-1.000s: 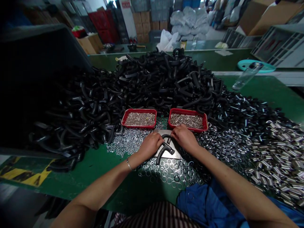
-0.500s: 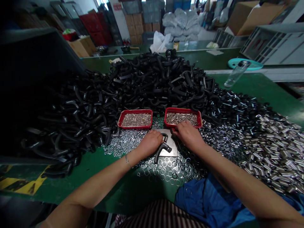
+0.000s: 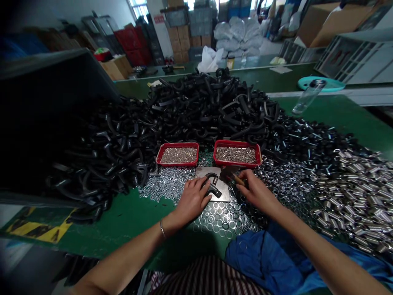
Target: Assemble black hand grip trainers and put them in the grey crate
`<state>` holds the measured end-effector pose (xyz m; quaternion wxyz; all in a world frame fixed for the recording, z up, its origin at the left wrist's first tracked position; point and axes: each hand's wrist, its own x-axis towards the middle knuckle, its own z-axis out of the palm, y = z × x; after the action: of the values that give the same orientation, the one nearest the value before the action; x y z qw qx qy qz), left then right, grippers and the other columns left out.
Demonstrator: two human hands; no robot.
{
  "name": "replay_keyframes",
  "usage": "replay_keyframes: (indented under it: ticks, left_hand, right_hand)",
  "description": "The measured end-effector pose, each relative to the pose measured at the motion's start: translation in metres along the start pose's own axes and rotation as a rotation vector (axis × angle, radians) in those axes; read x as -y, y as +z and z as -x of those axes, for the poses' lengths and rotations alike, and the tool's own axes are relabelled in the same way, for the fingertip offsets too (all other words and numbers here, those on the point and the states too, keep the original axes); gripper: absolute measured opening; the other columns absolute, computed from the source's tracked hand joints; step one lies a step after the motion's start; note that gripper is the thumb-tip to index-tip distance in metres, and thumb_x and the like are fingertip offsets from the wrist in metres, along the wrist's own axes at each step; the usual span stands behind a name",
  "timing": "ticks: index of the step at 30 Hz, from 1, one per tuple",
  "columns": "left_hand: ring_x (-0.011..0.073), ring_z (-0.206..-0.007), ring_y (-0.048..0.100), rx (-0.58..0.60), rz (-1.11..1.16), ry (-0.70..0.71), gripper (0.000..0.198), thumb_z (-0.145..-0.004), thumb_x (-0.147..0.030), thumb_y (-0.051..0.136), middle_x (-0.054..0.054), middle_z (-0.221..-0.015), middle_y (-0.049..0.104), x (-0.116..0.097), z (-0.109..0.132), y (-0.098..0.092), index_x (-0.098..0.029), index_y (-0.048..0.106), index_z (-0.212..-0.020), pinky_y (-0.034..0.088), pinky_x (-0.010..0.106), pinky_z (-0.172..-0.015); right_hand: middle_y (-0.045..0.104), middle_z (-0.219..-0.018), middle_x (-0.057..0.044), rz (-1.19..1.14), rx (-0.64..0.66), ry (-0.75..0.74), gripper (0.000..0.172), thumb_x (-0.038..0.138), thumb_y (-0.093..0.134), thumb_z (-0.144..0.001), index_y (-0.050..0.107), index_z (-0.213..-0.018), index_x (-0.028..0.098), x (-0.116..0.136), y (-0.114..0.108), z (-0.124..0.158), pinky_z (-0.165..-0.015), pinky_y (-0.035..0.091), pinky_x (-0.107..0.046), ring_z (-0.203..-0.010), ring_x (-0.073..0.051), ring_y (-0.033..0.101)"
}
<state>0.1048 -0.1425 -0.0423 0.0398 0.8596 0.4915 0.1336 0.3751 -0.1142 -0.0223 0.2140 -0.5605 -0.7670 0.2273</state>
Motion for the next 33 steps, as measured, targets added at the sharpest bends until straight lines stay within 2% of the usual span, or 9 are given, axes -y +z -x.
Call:
replay_keyframes:
  ticks: [3, 8, 14, 17, 19, 21, 24, 29, 33]
  left_hand:
    - [0.0342, -0.131, 0.043, 0.013, 0.020, -0.024, 0.050, -0.096, -0.037, 0.053, 0.015, -0.147, 0.046, -0.001, 0.001, 0.002, -0.018, 0.047, -0.141, 0.035, 0.053, -0.109]
    - [0.0364, -0.126, 0.045, 0.008, 0.056, -0.061, 0.051, -0.092, -0.030, 0.056, 0.018, -0.143, 0.047, -0.004, -0.001, 0.003, -0.017, 0.048, -0.141, 0.038, 0.055, -0.104]
    - [0.0308, -0.115, 0.056, 0.023, 0.548, -0.146, 0.054, -0.095, -0.030, 0.051, 0.014, -0.126, 0.060, 0.007, -0.011, -0.013, -0.024, 0.042, -0.147, 0.042, 0.053, -0.102]
    - [0.0270, -0.109, 0.060, 0.014, 0.817, -0.324, 0.067, -0.093, -0.033, 0.056, 0.012, -0.120, 0.063, 0.021, -0.018, -0.013, -0.022, 0.028, -0.153, 0.046, 0.048, -0.100]
    - [0.0305, -0.120, 0.054, -0.035, 0.684, -0.392, 0.072, -0.084, -0.027, 0.067, 0.014, -0.130, 0.058, 0.030, -0.019, -0.006, -0.020, 0.036, -0.148, 0.040, 0.052, -0.107]
    - [0.0318, -0.130, 0.045, -0.065, 0.494, -0.354, 0.058, -0.079, -0.019, 0.070, 0.013, -0.137, 0.053, 0.035, -0.016, 0.002, -0.020, 0.053, -0.135, 0.032, 0.052, -0.113]
    - [0.0270, -0.127, 0.047, -0.072, 0.401, -0.272, 0.030, -0.091, -0.022, 0.057, 0.010, -0.131, 0.058, 0.034, -0.008, 0.010, -0.020, 0.062, -0.120, 0.033, 0.048, -0.112]
    - [0.0310, -0.127, 0.046, -0.026, 0.333, -0.246, 0.055, -0.087, -0.041, 0.067, 0.013, -0.134, 0.055, 0.022, -0.007, 0.010, -0.016, 0.052, -0.134, 0.034, 0.050, -0.111]
    - [0.0301, -0.125, 0.047, 0.036, 0.368, -0.189, 0.055, -0.086, -0.038, 0.068, 0.010, -0.134, 0.056, 0.025, -0.012, 0.006, -0.021, 0.052, -0.136, 0.035, 0.049, -0.109]
  right_hand:
    - [0.068, -0.107, -0.009, -0.063, 0.008, -0.077, 0.021, 0.036, 0.045, -0.099, 0.049, -0.115, 0.024, 0.019, 0.001, -0.002, -0.077, 0.051, -0.035, -0.090, -0.025, 0.068]
    - [0.071, -0.098, -0.009, -0.052, 0.092, -0.105, 0.014, 0.037, 0.049, -0.096, 0.054, -0.100, 0.025, 0.018, -0.003, -0.009, -0.071, 0.052, -0.034, -0.083, -0.025, 0.068]
    - [0.069, -0.079, -0.003, -0.367, -0.050, 0.301, 0.039, 0.055, 0.053, -0.091, 0.051, -0.114, 0.023, -0.028, -0.017, 0.026, -0.043, 0.044, -0.027, -0.052, -0.017, 0.060]
    - [0.071, -0.092, -0.009, -0.169, -0.142, 0.243, 0.036, 0.053, 0.052, -0.091, 0.059, -0.107, 0.022, -0.054, -0.030, 0.033, -0.058, 0.051, -0.034, -0.069, -0.023, 0.066]
    - [0.070, -0.094, -0.013, 0.127, -0.230, 0.120, 0.031, 0.047, 0.050, -0.093, 0.064, -0.099, 0.020, -0.060, -0.035, 0.027, -0.078, 0.051, -0.043, -0.086, -0.029, 0.066]
    - [0.070, -0.097, -0.015, 0.283, -0.299, 0.039, 0.030, 0.042, 0.046, -0.096, 0.066, -0.100, 0.019, -0.052, -0.032, 0.014, -0.089, 0.047, -0.046, -0.095, -0.031, 0.064]
    - [0.070, -0.104, -0.012, 0.216, -0.145, 0.008, 0.028, 0.036, 0.043, -0.098, 0.064, -0.105, 0.019, -0.021, -0.008, -0.012, -0.087, 0.050, -0.038, -0.096, -0.026, 0.066]
    - [0.072, -0.100, -0.016, 0.446, 0.123, 0.195, 0.033, 0.049, 0.050, -0.095, 0.061, -0.097, 0.017, 0.023, 0.032, -0.051, -0.070, 0.050, -0.036, -0.085, -0.030, 0.070]
    - [0.072, -0.089, -0.016, 0.364, 0.082, 0.178, 0.029, 0.043, 0.052, -0.095, 0.057, -0.103, 0.016, 0.024, 0.026, -0.055, -0.069, 0.050, -0.038, -0.081, -0.031, 0.071]
